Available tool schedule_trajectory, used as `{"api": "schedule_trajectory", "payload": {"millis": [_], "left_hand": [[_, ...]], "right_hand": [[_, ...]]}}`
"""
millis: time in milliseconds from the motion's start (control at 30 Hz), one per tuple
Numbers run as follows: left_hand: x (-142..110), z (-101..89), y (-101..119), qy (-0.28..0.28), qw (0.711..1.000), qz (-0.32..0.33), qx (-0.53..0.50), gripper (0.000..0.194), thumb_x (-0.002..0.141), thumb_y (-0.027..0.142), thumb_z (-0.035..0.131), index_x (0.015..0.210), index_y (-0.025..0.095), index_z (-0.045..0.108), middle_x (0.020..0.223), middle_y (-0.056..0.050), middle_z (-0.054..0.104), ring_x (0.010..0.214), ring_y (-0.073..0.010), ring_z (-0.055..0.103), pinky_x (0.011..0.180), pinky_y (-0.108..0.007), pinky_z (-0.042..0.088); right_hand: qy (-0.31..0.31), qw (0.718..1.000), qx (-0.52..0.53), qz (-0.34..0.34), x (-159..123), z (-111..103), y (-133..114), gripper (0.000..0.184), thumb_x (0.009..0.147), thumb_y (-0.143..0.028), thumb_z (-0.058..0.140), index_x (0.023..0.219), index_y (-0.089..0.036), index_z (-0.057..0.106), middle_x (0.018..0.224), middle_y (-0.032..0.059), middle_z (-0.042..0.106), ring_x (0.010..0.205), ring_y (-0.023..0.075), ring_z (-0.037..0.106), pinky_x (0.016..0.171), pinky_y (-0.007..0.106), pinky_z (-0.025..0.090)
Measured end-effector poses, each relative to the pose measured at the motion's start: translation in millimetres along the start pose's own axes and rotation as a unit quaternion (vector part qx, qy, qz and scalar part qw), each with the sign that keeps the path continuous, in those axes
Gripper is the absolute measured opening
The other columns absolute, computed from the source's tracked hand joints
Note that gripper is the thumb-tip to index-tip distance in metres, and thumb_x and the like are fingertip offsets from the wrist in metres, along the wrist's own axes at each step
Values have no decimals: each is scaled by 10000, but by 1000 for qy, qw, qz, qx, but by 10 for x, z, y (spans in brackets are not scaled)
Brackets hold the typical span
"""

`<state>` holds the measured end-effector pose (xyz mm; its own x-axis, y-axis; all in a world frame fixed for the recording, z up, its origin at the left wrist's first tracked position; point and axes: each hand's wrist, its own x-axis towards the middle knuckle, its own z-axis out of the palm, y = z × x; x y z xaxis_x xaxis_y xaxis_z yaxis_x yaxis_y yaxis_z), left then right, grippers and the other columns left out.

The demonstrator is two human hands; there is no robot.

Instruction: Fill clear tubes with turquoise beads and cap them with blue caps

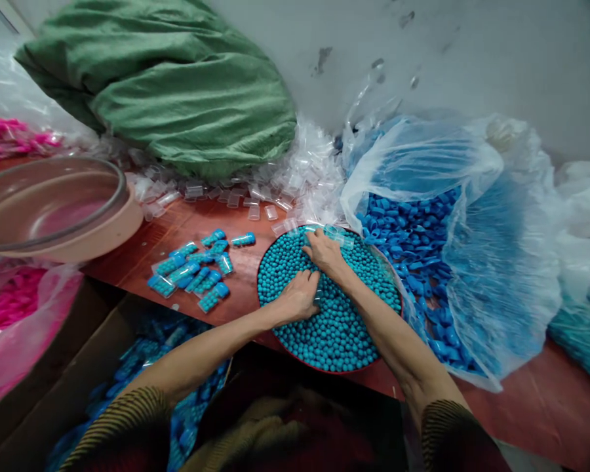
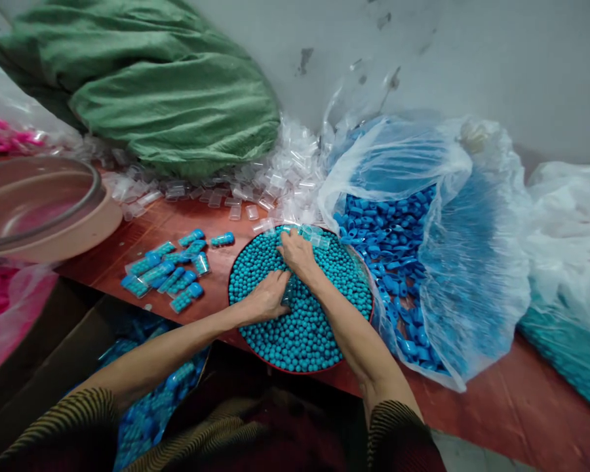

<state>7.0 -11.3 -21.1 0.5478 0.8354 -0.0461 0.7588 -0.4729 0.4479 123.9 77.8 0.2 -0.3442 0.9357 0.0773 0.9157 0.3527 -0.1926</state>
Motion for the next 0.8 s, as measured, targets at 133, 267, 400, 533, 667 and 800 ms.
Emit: {"api": "schedule_trajectory", "payload": {"millis": [133, 267, 400, 533, 667, 800], "left_hand": [[-32, 83, -62, 31, 999, 43, -9, 610, 652, 207, 684, 1178, 118, 388, 1393, -242, 309, 1334, -370, 295, 1036, -519, 358], [-33, 109, -96, 52, 995, 79, -13, 651, 650, 177, 684, 1216, 92, 373, 1500, -278, 68, 1407, -425, 18, 1092, -572, 243], [14, 75, -117, 17, 996, 88, -25, 717, 664, 222, 669, 1284, 107, 328, 1478, -245, 210, 1406, -390, 124, 1093, -556, 247], [92, 29, -74, -15, 997, 69, -33, 821, 659, 302, 651, 1355, 114, 257, 1351, -190, 412, 1278, -331, 386, 1039, -479, 343], [187, 11, 17, -49, 998, 18, -25, 1044, 594, 377, 687, 1420, 78, 123, 1344, -219, 396, 1225, -365, 409, 970, -485, 388], [231, -7, 85, -47, 999, -10, -20, 923, 627, 353, 652, 1391, 82, 211, 1261, -198, 468, 1148, -349, 467, 933, -477, 414]], "right_hand": [[50, 995, 85, -12, -158, 83, 164, 329, 919, -226, 390, 1192, -133, 549, 1148, 144, 615, 1055, 236, 585, 902, 348, 449], [29, 977, 208, -23, -570, 112, 375, 332, 895, -263, 427, 1157, -144, 593, 1136, 105, 660, 1061, 207, 607, 944, 338, 449], [-33, 961, 273, 3, -817, 170, 395, 410, 906, -280, 367, 1244, -144, 555, 1148, 100, 665, 1050, 201, 621, 942, 357, 463], [-18, 960, 274, 63, -853, 218, 321, 494, 915, -317, 329, 1357, -133, 450, 1108, 114, 679, 1005, 223, 639, 904, 380, 485], [60, 958, 259, 110, -838, 297, 224, 518, 916, -285, 276, 1371, -85, 422, 1200, 156, 628, 1025, 244, 627, 893, 389, 490], [77, 970, 209, 99, -796, 340, 165, 496, 896, -204, 272, 1348, -109, 455, 1092, 135, 674, 943, 231, 639, 863, 378, 494]]}}
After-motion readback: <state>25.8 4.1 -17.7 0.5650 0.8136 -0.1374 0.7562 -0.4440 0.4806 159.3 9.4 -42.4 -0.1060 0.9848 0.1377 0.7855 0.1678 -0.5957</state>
